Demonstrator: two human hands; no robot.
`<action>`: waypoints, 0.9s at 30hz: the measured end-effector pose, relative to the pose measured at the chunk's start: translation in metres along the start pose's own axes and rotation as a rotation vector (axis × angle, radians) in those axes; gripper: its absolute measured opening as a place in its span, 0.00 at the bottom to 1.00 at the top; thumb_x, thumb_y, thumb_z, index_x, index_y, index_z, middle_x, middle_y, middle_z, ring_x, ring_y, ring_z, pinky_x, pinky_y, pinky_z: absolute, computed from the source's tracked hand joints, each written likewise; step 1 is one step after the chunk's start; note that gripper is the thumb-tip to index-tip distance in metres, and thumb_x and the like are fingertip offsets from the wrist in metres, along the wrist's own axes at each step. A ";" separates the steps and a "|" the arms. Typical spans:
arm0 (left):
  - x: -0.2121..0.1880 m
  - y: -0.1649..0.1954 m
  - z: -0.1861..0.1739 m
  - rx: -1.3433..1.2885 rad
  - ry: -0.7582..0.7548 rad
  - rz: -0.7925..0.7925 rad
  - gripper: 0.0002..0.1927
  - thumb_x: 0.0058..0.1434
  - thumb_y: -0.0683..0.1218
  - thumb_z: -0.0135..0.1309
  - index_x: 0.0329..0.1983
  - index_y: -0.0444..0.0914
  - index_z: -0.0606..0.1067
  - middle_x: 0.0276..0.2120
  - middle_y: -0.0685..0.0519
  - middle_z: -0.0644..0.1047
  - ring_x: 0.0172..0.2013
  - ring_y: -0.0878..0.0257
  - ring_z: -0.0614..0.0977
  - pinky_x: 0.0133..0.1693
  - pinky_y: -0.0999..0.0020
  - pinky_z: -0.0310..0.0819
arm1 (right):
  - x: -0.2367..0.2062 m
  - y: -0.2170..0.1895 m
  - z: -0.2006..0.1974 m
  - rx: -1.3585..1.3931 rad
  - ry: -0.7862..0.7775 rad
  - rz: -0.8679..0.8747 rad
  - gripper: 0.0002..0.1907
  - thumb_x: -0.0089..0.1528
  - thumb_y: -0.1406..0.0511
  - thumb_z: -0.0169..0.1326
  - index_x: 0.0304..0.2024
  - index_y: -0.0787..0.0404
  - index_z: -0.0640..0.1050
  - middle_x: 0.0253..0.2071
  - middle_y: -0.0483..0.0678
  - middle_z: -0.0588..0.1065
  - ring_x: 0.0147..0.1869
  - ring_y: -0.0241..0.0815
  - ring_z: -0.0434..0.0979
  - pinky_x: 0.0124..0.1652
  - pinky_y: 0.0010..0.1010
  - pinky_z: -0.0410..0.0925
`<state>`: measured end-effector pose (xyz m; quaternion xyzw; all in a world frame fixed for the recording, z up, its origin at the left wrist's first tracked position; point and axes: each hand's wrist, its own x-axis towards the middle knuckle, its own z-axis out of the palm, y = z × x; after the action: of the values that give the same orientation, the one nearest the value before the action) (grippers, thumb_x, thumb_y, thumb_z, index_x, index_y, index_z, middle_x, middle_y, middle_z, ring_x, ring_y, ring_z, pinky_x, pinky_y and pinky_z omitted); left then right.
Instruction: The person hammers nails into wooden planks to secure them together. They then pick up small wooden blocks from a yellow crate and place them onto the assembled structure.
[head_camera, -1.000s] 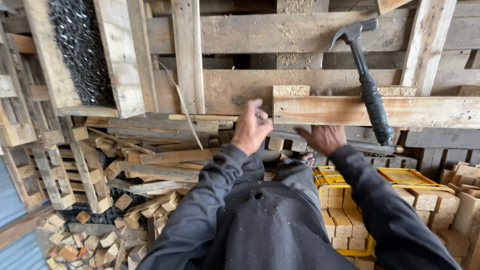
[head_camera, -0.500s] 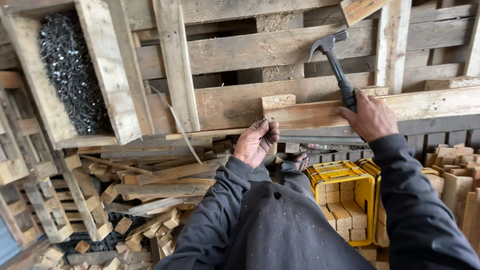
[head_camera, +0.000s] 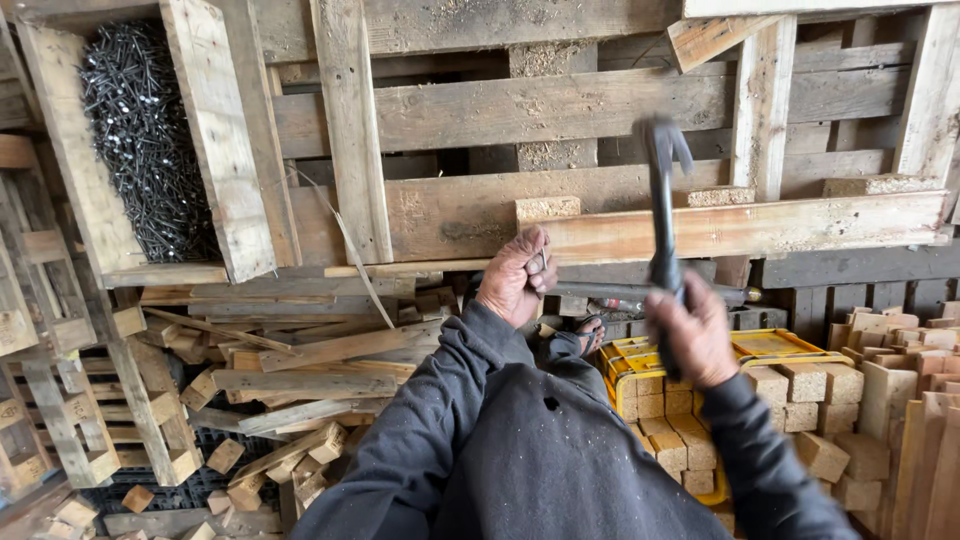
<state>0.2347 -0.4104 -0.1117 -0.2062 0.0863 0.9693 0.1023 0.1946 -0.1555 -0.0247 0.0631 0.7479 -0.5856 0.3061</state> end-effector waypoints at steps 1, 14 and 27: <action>-0.004 0.001 0.003 0.054 -0.003 0.029 0.14 0.65 0.54 0.64 0.34 0.42 0.75 0.21 0.62 0.72 0.22 0.71 0.70 0.26 0.74 0.65 | -0.018 0.016 0.012 0.091 -0.024 -0.016 0.10 0.64 0.61 0.53 0.40 0.60 0.71 0.24 0.40 0.71 0.22 0.30 0.69 0.22 0.26 0.66; 0.016 0.003 0.003 0.604 0.131 0.318 0.04 0.64 0.44 0.60 0.40 0.40 0.80 0.37 0.53 0.84 0.32 0.70 0.80 0.25 0.78 0.69 | -0.059 0.092 0.029 0.047 0.054 0.203 0.14 0.65 0.56 0.55 0.38 0.61 0.73 0.21 0.40 0.67 0.19 0.30 0.63 0.19 0.24 0.58; 0.049 -0.030 -0.006 1.514 0.340 0.684 0.03 0.68 0.43 0.60 0.43 0.39 0.80 0.31 0.52 0.82 0.31 0.64 0.84 0.36 0.69 0.85 | -0.060 0.094 0.025 -0.011 0.099 0.243 0.15 0.66 0.55 0.53 0.43 0.60 0.75 0.19 0.41 0.67 0.18 0.31 0.64 0.18 0.25 0.59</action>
<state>0.2006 -0.3747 -0.1417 -0.1878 0.7837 0.5835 -0.1005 0.2953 -0.1338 -0.0746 0.1807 0.7522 -0.5362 0.3378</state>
